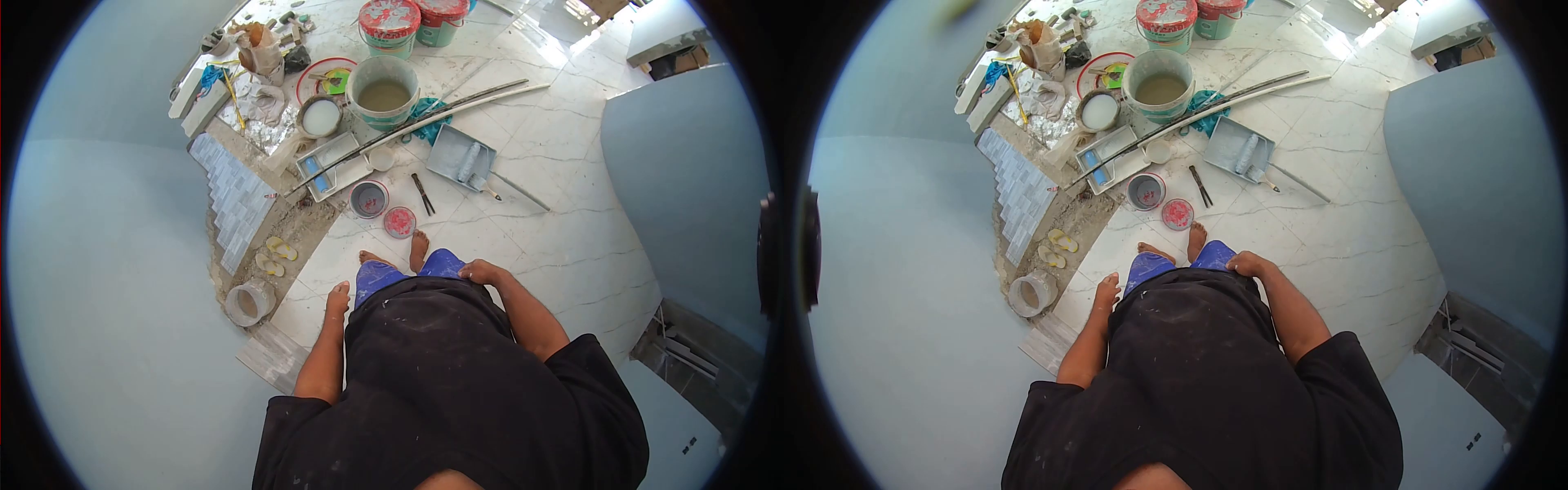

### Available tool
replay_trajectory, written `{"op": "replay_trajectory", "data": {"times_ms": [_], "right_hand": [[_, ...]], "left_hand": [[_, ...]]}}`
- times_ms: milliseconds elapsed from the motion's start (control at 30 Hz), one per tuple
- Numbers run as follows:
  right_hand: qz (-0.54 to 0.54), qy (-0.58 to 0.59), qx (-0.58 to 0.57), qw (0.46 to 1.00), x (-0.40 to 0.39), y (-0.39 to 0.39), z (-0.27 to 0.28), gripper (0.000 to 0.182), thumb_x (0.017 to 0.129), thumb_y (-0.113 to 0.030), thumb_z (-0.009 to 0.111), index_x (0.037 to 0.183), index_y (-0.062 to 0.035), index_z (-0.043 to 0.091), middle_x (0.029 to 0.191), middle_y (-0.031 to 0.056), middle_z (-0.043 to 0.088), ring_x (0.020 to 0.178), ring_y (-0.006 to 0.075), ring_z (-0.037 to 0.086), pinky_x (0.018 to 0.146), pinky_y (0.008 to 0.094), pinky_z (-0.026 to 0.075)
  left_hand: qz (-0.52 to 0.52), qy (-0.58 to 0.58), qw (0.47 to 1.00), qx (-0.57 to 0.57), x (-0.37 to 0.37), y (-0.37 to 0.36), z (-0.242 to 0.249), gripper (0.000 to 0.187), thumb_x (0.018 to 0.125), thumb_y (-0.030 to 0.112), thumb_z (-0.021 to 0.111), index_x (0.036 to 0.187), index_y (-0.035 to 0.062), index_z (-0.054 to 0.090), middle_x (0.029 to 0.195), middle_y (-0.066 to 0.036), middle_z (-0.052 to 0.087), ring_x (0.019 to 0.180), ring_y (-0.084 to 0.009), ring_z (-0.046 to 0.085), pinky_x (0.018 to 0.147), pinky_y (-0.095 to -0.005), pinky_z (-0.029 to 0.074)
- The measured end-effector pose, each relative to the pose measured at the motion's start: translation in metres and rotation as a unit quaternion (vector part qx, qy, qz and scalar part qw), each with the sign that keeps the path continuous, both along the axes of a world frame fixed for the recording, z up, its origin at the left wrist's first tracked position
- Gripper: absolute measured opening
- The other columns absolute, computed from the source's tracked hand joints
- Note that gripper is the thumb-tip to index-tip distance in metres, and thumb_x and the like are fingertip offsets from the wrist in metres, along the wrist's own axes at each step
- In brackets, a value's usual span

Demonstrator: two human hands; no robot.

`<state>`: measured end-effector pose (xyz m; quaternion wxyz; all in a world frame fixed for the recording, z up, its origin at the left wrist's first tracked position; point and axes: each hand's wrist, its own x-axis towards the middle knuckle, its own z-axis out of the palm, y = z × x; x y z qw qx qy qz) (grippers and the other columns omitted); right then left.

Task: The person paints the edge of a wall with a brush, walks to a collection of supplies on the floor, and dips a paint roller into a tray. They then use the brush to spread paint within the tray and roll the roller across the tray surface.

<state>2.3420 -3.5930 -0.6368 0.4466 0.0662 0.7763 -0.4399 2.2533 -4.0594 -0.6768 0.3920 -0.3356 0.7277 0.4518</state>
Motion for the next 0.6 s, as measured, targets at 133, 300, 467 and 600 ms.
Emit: {"op": "replay_trajectory", "data": {"times_ms": [133, 300, 467, 600], "right_hand": [[-0.016, 0.008, -0.011, 1.000, 0.020, 0.015, -0.017, 0.035, 0.098, -0.023, 0.058, 0.117, 0.0001, 0.074, 0.124, 0.0187, 0.072, 0.119, 0.0332, 0.066, 0.108, 0.0404, 0.048], [0.044, 0.091, -0.021, 0.995, 0.044, 0.031, -0.029, 0.034, 0.098, -0.023, 0.058, 0.116, -0.0004, 0.075, 0.121, 0.0171, 0.074, 0.115, 0.0326, 0.068, 0.105, 0.0407, 0.049], [-0.009, 0.006, 0.016, 1.000, 0.069, 0.032, -0.018, 0.034, 0.096, -0.026, 0.058, 0.112, -0.0013, 0.075, 0.111, 0.0187, 0.076, 0.102, 0.0332, 0.070, 0.093, 0.0415, 0.052], [0.003, 0.011, 0.028, 1.000, 0.099, 0.025, -0.040, 0.033, 0.095, -0.026, 0.059, 0.110, -0.0027, 0.076, 0.109, 0.0183, 0.076, 0.099, 0.0334, 0.071, 0.091, 0.0413, 0.053]], "left_hand": [[-0.094, 0.057, 0.993, 0.038, -0.003, 0.021, -0.006, 0.055, 0.100, 0.047, 0.060, 0.133, 0.0049, 0.066, 0.106, -0.012, 0.074, 0.087, -0.0226, 0.066, 0.066, -0.0366, 0.053], [-0.284, 0.126, 0.950, -0.018, -0.014, 0.041, -0.008, 0.060, 0.101, 0.047, 0.057, 0.134, -0.0030, 0.064, 0.125, -0.023, 0.070, 0.119, -0.0345, 0.066, 0.100, -0.0399, 0.050], [-0.294, 0.105, 0.950, -0.014, -0.032, 0.048, -0.003, 0.062, 0.101, 0.047, 0.056, 0.134, -0.0053, 0.063, 0.130, -0.026, 0.067, 0.125, -0.0357, 0.063, 0.107, -0.0406, 0.047], [-0.287, 0.105, 0.952, 0.011, -0.040, 0.026, -0.049, 0.064, 0.100, 0.050, 0.058, 0.137, -0.0030, 0.061, 0.123, -0.019, 0.070, 0.107, -0.0272, 0.065, 0.092, -0.0371, 0.051]]}}
